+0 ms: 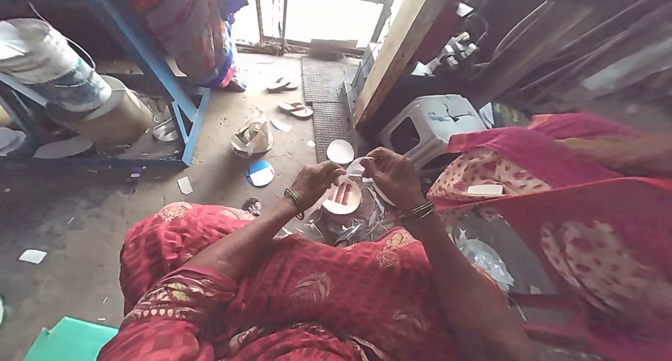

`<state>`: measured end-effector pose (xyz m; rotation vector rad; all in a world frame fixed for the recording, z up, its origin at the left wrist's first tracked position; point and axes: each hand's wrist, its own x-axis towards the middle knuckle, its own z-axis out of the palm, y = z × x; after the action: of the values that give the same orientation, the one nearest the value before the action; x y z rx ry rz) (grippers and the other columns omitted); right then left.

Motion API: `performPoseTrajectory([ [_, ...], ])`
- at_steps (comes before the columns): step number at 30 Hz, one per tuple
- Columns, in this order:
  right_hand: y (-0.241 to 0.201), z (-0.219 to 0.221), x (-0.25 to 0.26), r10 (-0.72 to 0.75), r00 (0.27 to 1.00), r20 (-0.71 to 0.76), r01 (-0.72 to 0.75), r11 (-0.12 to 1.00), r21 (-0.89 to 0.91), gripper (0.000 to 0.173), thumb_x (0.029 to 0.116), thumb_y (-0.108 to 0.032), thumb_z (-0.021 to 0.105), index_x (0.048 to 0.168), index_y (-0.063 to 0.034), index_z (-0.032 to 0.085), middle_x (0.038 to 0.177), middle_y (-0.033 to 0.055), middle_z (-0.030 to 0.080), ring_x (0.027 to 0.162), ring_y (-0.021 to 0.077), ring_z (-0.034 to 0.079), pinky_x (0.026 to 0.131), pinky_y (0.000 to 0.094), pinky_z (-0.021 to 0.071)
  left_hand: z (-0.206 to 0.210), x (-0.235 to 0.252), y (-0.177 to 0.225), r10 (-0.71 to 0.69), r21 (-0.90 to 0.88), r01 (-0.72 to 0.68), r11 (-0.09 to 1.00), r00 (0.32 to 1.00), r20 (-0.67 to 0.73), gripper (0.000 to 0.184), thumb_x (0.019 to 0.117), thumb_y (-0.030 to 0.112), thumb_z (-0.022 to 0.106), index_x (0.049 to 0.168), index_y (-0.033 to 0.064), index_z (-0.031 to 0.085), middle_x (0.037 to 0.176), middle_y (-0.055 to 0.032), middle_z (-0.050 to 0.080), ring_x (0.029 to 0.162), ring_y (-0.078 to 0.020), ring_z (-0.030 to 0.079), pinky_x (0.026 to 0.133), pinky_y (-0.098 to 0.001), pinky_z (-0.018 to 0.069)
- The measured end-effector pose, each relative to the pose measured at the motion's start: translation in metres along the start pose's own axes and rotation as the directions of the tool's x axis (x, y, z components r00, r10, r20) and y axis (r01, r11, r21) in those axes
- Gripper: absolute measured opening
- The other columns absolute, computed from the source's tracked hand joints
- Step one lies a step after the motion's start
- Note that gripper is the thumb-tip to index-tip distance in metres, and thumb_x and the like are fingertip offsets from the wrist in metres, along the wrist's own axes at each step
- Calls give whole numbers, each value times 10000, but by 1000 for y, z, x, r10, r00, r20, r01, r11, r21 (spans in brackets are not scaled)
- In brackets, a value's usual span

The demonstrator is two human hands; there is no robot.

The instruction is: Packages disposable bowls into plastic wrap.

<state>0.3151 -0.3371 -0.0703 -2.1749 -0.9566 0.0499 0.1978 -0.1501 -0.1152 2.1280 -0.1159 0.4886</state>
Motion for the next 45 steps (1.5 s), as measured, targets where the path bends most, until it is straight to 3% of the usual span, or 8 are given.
performPoseTrajectory([
  [6,6,0,2,13,1000,1,-13,1000,-6,203,1007,-263,656,1082,-81,706,802,68,734,673,210,704,653,473,587,0,0,-2,7,-35,-10,999,998,-67,204,1043,115,574,1066,-27,718,847,-93,739,686,-133,701,682,-302,603],
  [12,-8,-2,-4,24,995,98,-4,980,-201,730,986,-348,687,1592,-130,342,780,132,694,644,321,669,637,571,554,-4,0,-1,-106,-18,104,994,986,-129,261,1020,216,645,960,-37,662,769,-96,722,661,-151,709,674,-321,609],
  [17,-26,4,-13,-81,989,-123,70,993,-93,510,985,-338,685,1347,-41,483,816,87,682,620,228,670,577,442,584,-8,2,5,-346,-111,329,938,911,-224,344,924,295,775,898,-10,619,704,-70,650,619,-147,652,645,-337,574],
  [20,-31,16,-15,-81,997,2,80,993,92,318,966,-269,715,1108,-3,615,869,102,685,728,192,687,679,391,595,-8,4,11,-482,-289,419,861,854,-196,329,907,266,796,843,41,565,678,-24,585,591,-106,587,614,-301,537],
  [24,-26,40,-13,-130,988,84,91,928,362,377,904,-132,766,1230,6,635,1183,142,682,970,177,724,817,334,626,-8,4,26,-565,-420,491,763,823,-64,287,933,223,765,848,56,548,656,9,541,570,-63,535,593,-250,504],
  [31,-26,43,-7,-181,983,8,165,913,373,164,921,-36,713,1074,21,690,1058,124,698,839,140,716,772,309,626,-15,0,16,-455,-712,467,525,861,229,175,1081,207,515,1113,45,573,992,-49,700,868,-134,716,830,-328,610],
  [39,-25,37,-5,-90,996,16,72,876,477,87,967,-27,643,1041,-4,682,1010,66,698,832,98,685,750,268,604,-22,3,25,-455,-685,428,590,877,156,65,1047,98,561,1008,49,579,877,-5,663,786,-84,679,777,-282,597],
  [45,-2,21,3,211,976,-45,-145,796,587,157,1030,-59,549,1179,-13,570,1057,80,651,856,147,698,759,361,630,-32,11,5,-578,-634,437,638,816,-19,193,1068,125,531,1141,-52,557,964,-95,662,827,-141,707,812,-333,619],
])
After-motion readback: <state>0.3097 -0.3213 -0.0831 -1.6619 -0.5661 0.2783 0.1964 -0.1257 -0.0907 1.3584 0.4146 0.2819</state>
